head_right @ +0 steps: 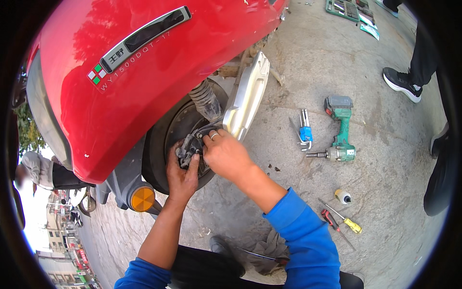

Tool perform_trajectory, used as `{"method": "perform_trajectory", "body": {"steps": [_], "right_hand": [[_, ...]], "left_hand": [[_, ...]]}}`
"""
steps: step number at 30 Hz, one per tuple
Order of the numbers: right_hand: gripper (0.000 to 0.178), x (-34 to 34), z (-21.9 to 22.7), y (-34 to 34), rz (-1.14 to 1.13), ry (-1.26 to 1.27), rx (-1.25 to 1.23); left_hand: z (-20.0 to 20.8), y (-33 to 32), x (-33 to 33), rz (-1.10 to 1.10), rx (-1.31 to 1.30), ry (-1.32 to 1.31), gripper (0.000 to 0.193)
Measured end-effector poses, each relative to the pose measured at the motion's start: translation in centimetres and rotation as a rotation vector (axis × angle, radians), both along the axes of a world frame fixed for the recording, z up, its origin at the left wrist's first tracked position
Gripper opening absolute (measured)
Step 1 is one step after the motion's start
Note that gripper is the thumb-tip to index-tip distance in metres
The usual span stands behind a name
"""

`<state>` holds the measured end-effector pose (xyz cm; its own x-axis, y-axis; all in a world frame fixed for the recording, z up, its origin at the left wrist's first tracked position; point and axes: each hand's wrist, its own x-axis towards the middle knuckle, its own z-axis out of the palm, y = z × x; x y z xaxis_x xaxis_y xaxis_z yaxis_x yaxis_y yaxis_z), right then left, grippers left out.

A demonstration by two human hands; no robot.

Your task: The person works on the rear undercarriage of a red three-wheeled vehicle, using a screwdriver and a power drill to remove and install bolts on a mechanical assembly. The person handles a rag and various small metal parts during the process.

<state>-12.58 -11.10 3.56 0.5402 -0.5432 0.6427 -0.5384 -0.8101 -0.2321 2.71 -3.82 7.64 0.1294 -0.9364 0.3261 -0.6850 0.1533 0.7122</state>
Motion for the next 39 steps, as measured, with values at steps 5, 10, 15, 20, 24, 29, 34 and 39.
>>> {"method": "perform_trajectory", "body": {"steps": [5, 10, 15, 20, 24, 29, 34, 39], "right_hand": [[0.011, 0.08, 0.07, 0.04, -0.007, -0.057, 0.019], [0.008, -0.01, -0.07, -0.01, 0.036, -0.002, 0.167], [0.012, 0.12, -0.17, 0.07, 0.021, -0.062, 0.07], [0.012, 0.23, -0.13, 0.25, -0.01, -0.038, 0.071], [0.012, 0.37, -0.17, 0.32, 0.0, -0.069, 0.056], [0.012, 0.36, -0.34, 0.15, -0.009, -0.05, 0.04], [0.012, 0.39, -0.46, 0.24, 0.007, -0.099, -0.001], [0.012, 0.44, -0.47, 0.46, -0.055, -0.049, 0.032]], "left_hand": [[-0.15, 0.14, 0.19, 0.007, -0.015, -0.05, 0.043], [-0.53, -0.06, 0.29, -0.006, -0.024, -0.001, 0.043], [-0.59, 0.05, 0.42, 0.0, -0.021, -0.037, 0.045], [-0.43, -0.01, 0.36, -0.01, -0.024, -0.039, 0.045], [-0.34, 0.1, 0.26, -0.002, -0.033, -0.063, 0.045], [-0.57, -0.08, 0.14, 0.001, -0.039, -0.003, 0.043], [-0.74, -0.02, 0.38, -0.011, -0.065, -0.021, 0.042], [-0.91, -0.15, 0.38, 0.01, -0.03, 0.018, 0.043]]}}
